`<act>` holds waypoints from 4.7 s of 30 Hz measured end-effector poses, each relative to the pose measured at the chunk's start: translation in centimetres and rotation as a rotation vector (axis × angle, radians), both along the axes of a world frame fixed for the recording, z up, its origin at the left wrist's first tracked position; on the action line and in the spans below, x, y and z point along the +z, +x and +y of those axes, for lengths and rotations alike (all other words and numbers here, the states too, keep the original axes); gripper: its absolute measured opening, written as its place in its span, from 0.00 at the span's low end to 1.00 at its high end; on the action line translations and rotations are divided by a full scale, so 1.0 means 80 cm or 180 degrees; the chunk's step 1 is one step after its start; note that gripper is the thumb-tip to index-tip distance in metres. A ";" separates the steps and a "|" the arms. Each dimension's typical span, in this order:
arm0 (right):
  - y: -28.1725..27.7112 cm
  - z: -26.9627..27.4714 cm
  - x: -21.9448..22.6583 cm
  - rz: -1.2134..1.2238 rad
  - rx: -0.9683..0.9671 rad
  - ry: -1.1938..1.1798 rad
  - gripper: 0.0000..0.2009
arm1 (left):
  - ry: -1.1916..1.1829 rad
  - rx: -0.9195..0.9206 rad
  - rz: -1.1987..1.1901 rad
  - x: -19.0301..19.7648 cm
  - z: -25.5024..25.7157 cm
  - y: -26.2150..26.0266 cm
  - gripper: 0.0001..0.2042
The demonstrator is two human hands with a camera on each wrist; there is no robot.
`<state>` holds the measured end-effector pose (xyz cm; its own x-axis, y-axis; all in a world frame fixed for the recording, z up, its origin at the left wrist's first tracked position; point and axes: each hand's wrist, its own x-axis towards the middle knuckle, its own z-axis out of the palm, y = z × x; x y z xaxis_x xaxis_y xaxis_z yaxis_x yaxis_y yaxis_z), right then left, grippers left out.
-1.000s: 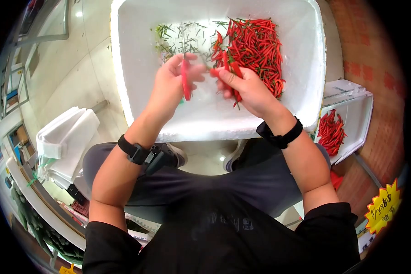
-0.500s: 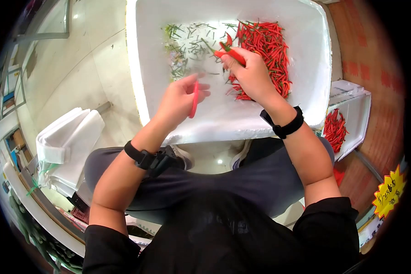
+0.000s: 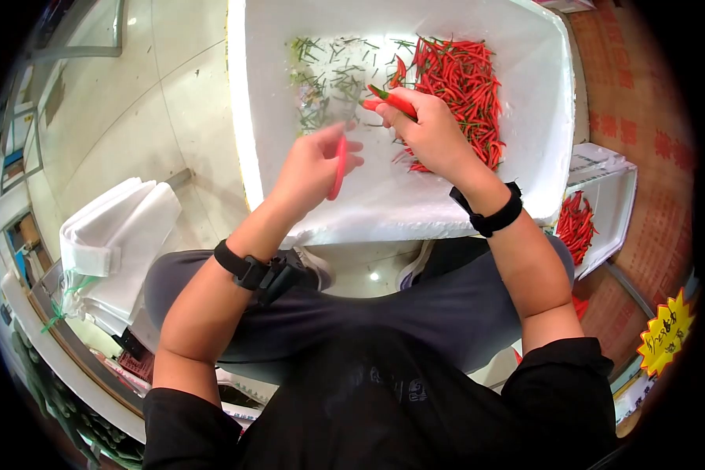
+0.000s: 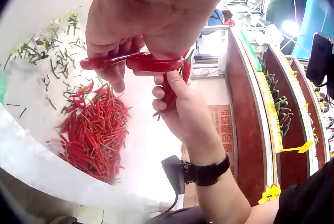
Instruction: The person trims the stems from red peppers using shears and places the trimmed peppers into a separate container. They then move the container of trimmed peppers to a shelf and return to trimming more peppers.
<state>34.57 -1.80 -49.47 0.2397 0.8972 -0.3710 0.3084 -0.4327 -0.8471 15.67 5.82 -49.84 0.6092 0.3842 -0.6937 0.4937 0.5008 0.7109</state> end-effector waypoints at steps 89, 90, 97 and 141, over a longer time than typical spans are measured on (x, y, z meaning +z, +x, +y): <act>0.028 -0.048 -0.005 0.4523 -0.1820 0.0542 0.12 | -0.1431 0.0625 -0.0662 -0.008 -0.042 0.058 0.18; 0.030 -0.049 -0.005 0.4603 -0.1845 0.0538 0.12 | -0.1315 0.0601 -0.0572 -0.002 -0.042 0.060 0.18; 0.061 -0.061 0.009 0.5503 -0.1641 0.0797 0.13 | -0.1214 0.0714 -0.0591 -0.005 -0.037 0.066 0.18; 0.070 -0.039 0.018 0.2185 -0.1250 0.0434 0.12 | -0.0397 0.0229 -0.0765 0.005 -0.022 0.056 0.32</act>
